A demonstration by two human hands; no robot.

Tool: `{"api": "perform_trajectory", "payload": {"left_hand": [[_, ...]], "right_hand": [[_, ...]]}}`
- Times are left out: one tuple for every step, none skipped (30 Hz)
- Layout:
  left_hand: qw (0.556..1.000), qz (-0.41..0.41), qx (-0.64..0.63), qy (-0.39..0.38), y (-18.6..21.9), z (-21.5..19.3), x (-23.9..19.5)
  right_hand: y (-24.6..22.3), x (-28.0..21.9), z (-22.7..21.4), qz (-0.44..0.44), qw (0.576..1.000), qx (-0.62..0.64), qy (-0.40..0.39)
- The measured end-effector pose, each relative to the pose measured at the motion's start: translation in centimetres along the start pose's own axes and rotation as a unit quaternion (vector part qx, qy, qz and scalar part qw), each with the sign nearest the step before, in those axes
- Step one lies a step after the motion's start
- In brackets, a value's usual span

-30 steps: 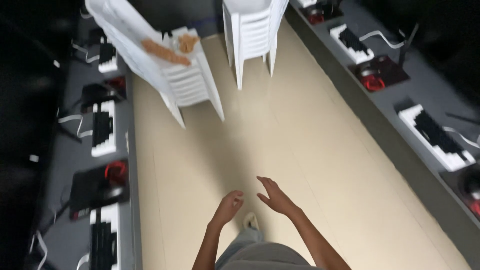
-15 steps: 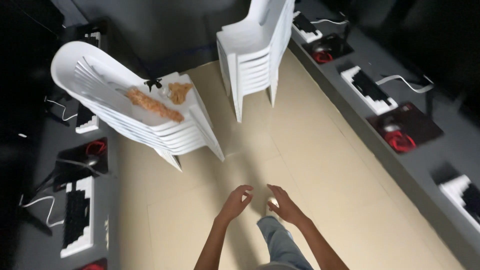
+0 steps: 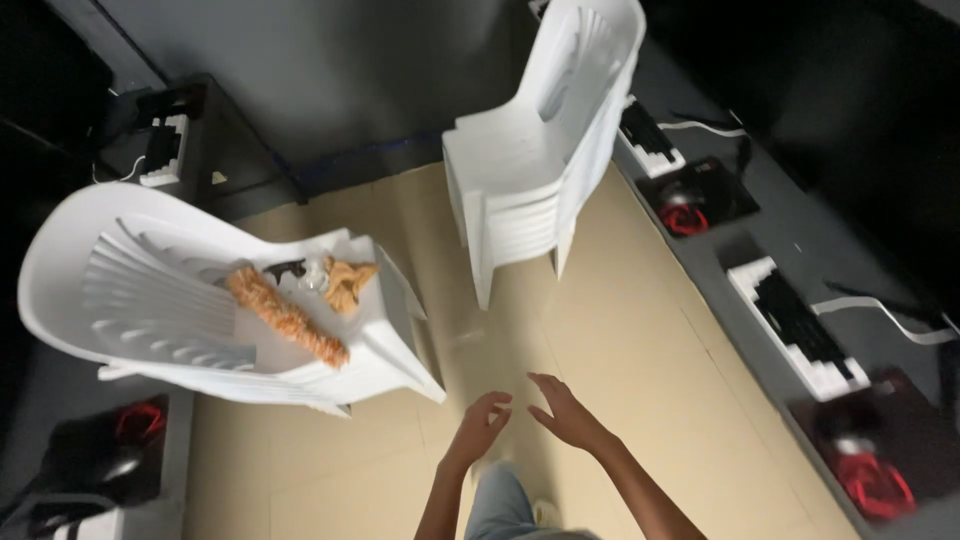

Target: The person repeatedly picks up white plastic chairs from a stack and places them under computer desks. They handle the chairs by hand, moving them one at a time to different stations along the desk row.

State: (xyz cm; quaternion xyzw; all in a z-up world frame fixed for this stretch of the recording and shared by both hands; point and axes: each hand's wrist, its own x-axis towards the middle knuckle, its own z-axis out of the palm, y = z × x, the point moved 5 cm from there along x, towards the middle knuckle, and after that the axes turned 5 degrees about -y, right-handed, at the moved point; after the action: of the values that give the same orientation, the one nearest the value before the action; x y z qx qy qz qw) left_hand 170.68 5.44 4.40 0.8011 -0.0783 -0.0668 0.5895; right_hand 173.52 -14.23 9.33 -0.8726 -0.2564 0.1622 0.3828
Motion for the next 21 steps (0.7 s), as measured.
{"api": "perform_trajectory", "payload": {"left_hand": [[1.0,0.0,-0.001,0.004,0.1,-0.8,1.6],[0.999,-0.034,0.002,-0.003,-0.2,-1.6,3.4],[0.998,-0.068,0.006,-0.009,-0.5,-2.3,5.2],[0.998,-0.069,0.005,-0.011,-1.4,-3.0,7.0],[0.998,-0.064,0.002,-0.014,-2.4,-3.8,8.7],[0.998,-0.058,-0.002,-0.019,-3.2,-4.3,10.6],[0.998,-0.057,-0.004,-0.022,-4.4,-5.1,12.9],[0.998,-0.048,0.002,-0.031,-5.6,-6.0,14.7],[0.998,-0.039,0.008,-0.039,-6.6,-6.9,16.5],[0.999,-0.035,0.009,-0.041,-6.9,-7.9,18.9],[0.997,-0.041,0.027,-0.052,-7.2,-8.9,21.3],[0.996,-0.052,0.046,-0.063,-7.8,-10.0,22.9],[0.996,-0.052,0.047,-0.063,-6.9,-11.8,25.6],[0.996,-0.055,0.035,-0.065,-5.9,-13.1,27.8],[0.996,-0.058,0.024,-0.066,-4.9,-14.3,30.0],[0.996,-0.054,0.023,-0.066,-5.4,-15.2,32.5],[0.996,-0.029,0.038,-0.071,-5.6,-16.0,34.9],[0.996,-0.006,0.055,-0.076,-5.9,-17.1,36.8],[0.995,-0.007,0.056,-0.077,-5.5,-18.0,39.2],[0.995,-0.014,0.054,-0.082,-5.3,-18.7,41.0],[0.995,-0.02,0.052,-0.088,-5.2,-19.3,42.9]], "right_hand": [[0.7,2.0,-0.7,-0.003,1.0,-0.001,-0.003],[1.5,4.1,-1.4,-0.001,1.0,-0.013,-0.003],[2.4,6.2,-2.2,0.0,1.0,-0.025,-0.003],[2.9,8.2,-2.9,0.003,1.0,-0.025,-0.002],[3.3,10.1,-3.7,-0.007,1.0,-0.019,0.013],[3.8,12.0,-4.7,-0.015,0.999,-0.015,0.03],[3.9,14.0,-5.9,-0.012,0.999,-0.016,0.031],[4.1,15.8,-6.6,0.019,0.999,0.026,0.03],[4.2,17.5,-7.4,0.05,0.996,0.068,0.028],[5.0,19.4,-8.1,0.049,0.996,0.067,0.032],[5.9,21.3,-8.7,0.066,0.996,0.056,0.026],[6.6,23.0,-8.5,0.083,0.995,0.048,0.016],[7.4,25.4,-9.2,0.083,0.995,0.049,0.016],[8.0,27.1,-9.9,0.067,0.996,0.051,0.041],[8.7,28.6,-10.7,0.051,0.995,0.052,0.067],[9.2,30.3,-11.5,0.05,0.995,0.05,0.069],[9.9,31.9,-12.3,0.087,0.992,0.065,0.071],[10.5,33.4,-12.6,0.123,0.986,0.084,0.071],[12.2,35.5,-13.1,0.123,0.986,0.085,0.071],[14.0,37.0,-13.2,0.131,0.983,0.104,0.082],[15.8,38.4,-13.2,0.139,0.978,0.122,0.092]]}}
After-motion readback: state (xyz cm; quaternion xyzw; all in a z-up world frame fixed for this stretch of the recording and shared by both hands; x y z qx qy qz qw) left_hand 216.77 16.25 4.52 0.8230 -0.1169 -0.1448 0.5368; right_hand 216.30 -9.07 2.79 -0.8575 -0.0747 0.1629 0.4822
